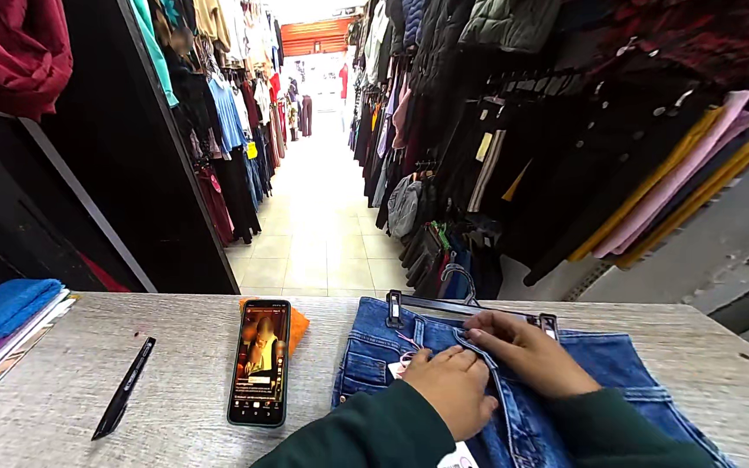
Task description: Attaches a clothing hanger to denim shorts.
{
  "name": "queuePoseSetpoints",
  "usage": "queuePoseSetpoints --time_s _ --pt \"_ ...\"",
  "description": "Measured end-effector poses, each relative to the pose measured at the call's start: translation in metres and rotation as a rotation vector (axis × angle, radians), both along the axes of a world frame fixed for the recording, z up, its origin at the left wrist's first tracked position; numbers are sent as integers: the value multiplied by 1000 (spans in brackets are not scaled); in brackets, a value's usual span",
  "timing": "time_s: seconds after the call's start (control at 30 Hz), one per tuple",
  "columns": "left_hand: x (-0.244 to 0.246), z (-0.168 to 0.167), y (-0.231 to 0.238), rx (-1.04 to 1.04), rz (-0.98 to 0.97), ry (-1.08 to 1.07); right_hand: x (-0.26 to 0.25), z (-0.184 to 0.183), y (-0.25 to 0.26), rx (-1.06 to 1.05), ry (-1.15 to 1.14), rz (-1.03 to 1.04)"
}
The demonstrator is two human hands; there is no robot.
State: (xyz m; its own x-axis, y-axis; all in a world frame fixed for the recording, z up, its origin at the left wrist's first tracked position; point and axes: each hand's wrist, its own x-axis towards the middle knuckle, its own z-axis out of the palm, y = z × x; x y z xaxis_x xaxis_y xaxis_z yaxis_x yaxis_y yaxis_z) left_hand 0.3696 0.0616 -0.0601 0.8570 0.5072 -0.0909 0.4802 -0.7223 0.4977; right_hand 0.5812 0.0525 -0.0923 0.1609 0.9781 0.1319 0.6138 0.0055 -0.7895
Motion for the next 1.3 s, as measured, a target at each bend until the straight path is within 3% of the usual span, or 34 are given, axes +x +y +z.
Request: queuePoseSetpoints --time_s 0.27,0.37,0.47,0.53,0.67,0.77,0.9,1.1,1.2,1.3 --pt "-16 32 12 97 93 -106 -27 -5 4 162 -443 69" --pt "-43 64 8 251 219 -244 -31 0 0 150 -503 38" --pt "-78 76 0 406 316 -425 -29 2 -3 172 -455 66" --pt "-95 71 -14 299 315 -361 -29 5 -4 175 -426 83" --pt "-111 46 -31 -91 232 -20 -30 13 -6 144 -407 98" --pt "-124 8 -35 29 207 -195 -30 18 -8 206 -378 94" --pt "-128 0 -34 82 175 -320 -44 40 -17 444 -364 84" --pt "-128 0 -30 52 193 -297 -81 48 -24 -69 -278 402" --pt "-129 -6 -29 48 203 -285 -82 58 -28 3 -206 398" --pt "-129 -6 -32 12 197 -260 -58 65 -30 173 -104 192"
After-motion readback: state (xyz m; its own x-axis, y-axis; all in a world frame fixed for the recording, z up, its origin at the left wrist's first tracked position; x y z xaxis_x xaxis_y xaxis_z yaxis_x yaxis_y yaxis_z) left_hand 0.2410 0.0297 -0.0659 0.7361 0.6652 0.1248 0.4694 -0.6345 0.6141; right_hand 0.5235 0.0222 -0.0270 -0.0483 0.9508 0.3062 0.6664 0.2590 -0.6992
